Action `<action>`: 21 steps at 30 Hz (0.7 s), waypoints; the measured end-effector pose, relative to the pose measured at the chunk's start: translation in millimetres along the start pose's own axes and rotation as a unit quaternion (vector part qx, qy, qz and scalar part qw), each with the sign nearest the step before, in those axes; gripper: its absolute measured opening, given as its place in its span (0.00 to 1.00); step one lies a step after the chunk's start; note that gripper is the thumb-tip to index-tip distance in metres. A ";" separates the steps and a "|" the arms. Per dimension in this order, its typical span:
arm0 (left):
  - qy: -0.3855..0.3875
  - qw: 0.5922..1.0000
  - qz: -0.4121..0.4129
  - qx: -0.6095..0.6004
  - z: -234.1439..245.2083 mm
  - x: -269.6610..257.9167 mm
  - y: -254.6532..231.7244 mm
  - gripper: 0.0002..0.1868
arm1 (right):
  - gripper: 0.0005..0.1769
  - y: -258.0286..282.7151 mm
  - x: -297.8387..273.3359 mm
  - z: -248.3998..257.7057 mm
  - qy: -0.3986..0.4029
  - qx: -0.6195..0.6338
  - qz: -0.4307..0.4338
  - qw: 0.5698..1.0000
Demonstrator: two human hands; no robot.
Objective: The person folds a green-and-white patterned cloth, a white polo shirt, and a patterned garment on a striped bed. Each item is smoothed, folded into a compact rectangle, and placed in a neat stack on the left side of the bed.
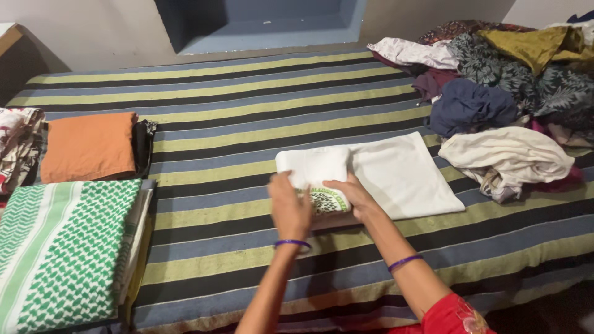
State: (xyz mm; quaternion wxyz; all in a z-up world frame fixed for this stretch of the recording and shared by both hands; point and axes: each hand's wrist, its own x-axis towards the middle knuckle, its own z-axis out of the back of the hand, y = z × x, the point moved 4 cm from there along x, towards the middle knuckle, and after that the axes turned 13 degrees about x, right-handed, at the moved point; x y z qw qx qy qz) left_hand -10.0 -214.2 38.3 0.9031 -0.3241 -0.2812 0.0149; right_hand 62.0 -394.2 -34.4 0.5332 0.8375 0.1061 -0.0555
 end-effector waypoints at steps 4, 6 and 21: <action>0.019 0.999 0.007 0.027 14.1 4.3 40.8 0.42 | 0.42 13.3 13.1 4.4 0.000 -0.060 0.000 0.998; 0.023 0.996 -0.071 0.048 11.9 -9.8 36.1 0.53 | 0.40 20.8 13.6 5.8 -0.009 -0.080 -0.020 0.997; 0.158 0.986 -0.044 0.009 -17.8 -15.7 69.5 0.18 | 0.33 51.0 -22.3 -43.5 -0.041 -0.668 0.260 0.696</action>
